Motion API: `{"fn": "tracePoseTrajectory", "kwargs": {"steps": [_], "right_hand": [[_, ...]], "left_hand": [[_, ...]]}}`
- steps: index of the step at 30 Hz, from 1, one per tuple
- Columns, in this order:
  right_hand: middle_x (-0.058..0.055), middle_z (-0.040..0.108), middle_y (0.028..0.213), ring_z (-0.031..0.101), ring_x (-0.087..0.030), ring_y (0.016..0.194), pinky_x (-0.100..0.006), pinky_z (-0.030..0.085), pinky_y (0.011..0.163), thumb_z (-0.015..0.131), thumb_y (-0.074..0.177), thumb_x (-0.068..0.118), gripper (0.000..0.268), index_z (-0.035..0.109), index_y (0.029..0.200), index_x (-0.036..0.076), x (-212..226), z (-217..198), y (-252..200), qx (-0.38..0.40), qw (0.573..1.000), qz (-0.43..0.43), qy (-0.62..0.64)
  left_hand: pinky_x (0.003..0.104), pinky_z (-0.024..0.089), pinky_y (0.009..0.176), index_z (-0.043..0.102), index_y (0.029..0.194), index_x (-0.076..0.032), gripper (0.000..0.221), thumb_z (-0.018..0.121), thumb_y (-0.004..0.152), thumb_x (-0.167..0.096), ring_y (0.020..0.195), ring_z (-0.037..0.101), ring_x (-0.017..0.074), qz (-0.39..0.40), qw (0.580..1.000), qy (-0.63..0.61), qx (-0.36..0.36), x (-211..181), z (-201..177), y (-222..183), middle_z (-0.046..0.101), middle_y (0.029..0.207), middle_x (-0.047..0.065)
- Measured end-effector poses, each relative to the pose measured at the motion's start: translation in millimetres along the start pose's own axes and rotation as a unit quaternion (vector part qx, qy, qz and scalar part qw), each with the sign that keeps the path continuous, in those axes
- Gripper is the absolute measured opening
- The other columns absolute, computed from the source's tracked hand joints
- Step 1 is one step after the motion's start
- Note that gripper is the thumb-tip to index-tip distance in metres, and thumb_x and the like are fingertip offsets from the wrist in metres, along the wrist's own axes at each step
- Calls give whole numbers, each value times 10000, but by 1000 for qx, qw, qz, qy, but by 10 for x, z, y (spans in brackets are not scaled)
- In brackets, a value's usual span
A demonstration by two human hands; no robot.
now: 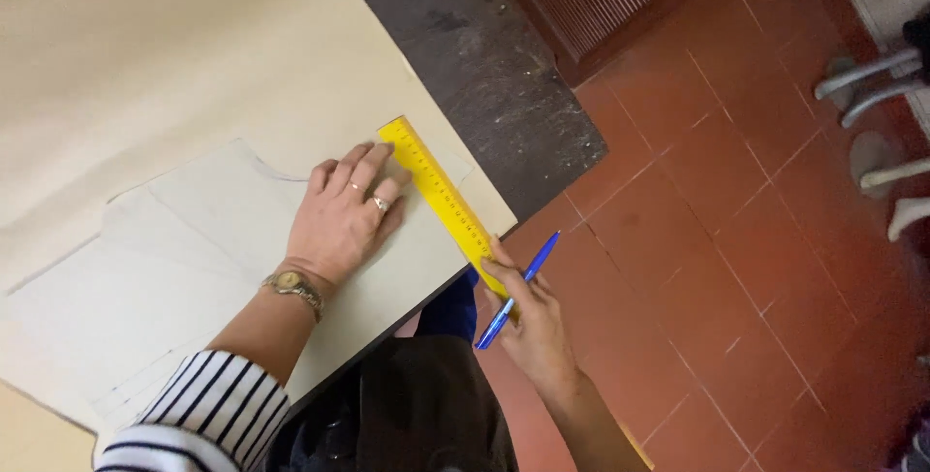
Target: Tracing and marking a garment pattern on a large sheet of paper using a ruler and a pen.
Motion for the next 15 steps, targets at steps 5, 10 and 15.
{"fn": "tracePoseTrajectory", "kwargs": {"steps": [5, 10, 15], "right_hand": [[-98, 473, 1447, 501, -375, 1315, -317, 653, 681, 742, 798, -5, 550, 528, 1293, 106, -92, 51, -21, 23, 1000, -4, 6], [-89, 549, 1382, 565, -343, 1249, -338, 655, 692, 753, 780, 36, 515, 569, 1253, 128, -67, 23, -43, -4, 1000, 5, -18], [-79, 537, 1404, 552, -303, 1259, -309, 658, 735, 771, 754, 51, 512, 590, 1224, 145, -147, 55, -50, -7, 999, 45, 4]], "left_hand": [[456, 333, 1090, 475, 1417, -206, 538, 578, 899, -309, 1420, 339, 292, 60, 996, -16, 69, -73, 111, -1, 382, 1533, 87], [470, 309, 1110, 504, 1395, -179, 519, 566, 893, -293, 1357, 429, 306, 48, 996, -55, 46, -75, 24, 23, 465, 1466, 108], [476, 288, 1124, 474, 1409, -176, 550, 570, 889, -328, 1389, 374, 306, 42, 995, -64, 64, -58, 72, 14, 440, 1480, 101]]}}
Point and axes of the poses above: each hand's wrist, its own y-axis towards the middle knuckle, its own z-axis out of the palm, x = y × z, the point moved 8 cm from there along y, towards the middle knuckle
